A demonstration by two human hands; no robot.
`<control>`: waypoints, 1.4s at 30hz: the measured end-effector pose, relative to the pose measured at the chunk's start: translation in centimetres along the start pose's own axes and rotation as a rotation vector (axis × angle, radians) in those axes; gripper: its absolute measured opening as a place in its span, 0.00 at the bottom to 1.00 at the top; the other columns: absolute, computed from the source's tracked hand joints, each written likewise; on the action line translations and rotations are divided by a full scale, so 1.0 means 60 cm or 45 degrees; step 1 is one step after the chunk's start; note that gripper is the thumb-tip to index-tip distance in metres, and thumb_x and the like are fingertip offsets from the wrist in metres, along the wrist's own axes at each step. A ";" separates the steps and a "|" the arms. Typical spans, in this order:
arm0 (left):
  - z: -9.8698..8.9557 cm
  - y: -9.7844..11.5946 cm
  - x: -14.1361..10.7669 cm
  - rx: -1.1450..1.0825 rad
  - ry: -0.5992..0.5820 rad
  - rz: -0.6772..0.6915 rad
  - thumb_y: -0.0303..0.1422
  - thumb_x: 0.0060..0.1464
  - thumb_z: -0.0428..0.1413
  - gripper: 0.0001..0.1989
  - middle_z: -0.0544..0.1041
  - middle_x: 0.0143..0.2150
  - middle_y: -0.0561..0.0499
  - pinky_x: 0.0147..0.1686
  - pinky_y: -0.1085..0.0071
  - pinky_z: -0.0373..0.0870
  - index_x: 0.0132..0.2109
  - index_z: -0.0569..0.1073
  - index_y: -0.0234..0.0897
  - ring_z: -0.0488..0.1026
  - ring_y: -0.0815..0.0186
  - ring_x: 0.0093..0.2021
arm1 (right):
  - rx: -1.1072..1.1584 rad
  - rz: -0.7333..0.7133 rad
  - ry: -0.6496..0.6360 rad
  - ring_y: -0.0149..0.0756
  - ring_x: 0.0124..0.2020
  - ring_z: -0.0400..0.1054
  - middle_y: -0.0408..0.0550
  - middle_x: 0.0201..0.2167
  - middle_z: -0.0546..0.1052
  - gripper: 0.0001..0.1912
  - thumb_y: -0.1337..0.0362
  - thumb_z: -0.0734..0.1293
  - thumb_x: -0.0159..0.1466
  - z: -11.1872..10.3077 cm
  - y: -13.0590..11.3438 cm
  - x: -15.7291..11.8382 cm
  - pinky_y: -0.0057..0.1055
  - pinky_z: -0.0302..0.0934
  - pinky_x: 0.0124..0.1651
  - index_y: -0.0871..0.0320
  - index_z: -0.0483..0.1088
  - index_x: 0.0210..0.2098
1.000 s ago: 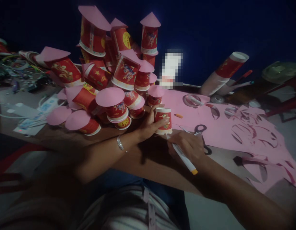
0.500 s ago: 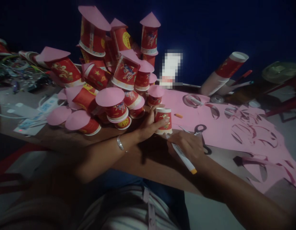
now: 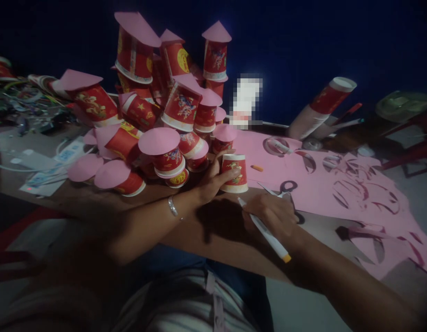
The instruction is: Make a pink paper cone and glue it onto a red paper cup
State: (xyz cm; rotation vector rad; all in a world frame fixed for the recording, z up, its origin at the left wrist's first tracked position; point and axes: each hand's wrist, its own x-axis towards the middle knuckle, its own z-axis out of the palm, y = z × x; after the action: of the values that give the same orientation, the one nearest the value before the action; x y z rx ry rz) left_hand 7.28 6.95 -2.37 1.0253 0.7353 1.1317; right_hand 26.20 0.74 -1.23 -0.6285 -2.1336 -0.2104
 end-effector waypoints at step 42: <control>-0.005 0.000 0.007 0.088 -0.171 0.060 0.41 0.49 0.73 0.36 0.74 0.62 0.43 0.65 0.50 0.65 0.61 0.67 0.42 0.70 0.50 0.65 | 0.030 0.402 0.066 0.60 0.67 0.64 0.62 0.67 0.66 0.44 0.59 0.75 0.65 0.019 0.061 -0.010 0.65 0.67 0.64 0.48 0.52 0.74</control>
State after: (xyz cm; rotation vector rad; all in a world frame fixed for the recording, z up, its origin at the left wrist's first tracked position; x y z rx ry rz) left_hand 7.15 7.41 -2.49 1.1704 0.6496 1.0728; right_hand 27.54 4.06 -2.65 -0.9240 -1.9525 -0.0268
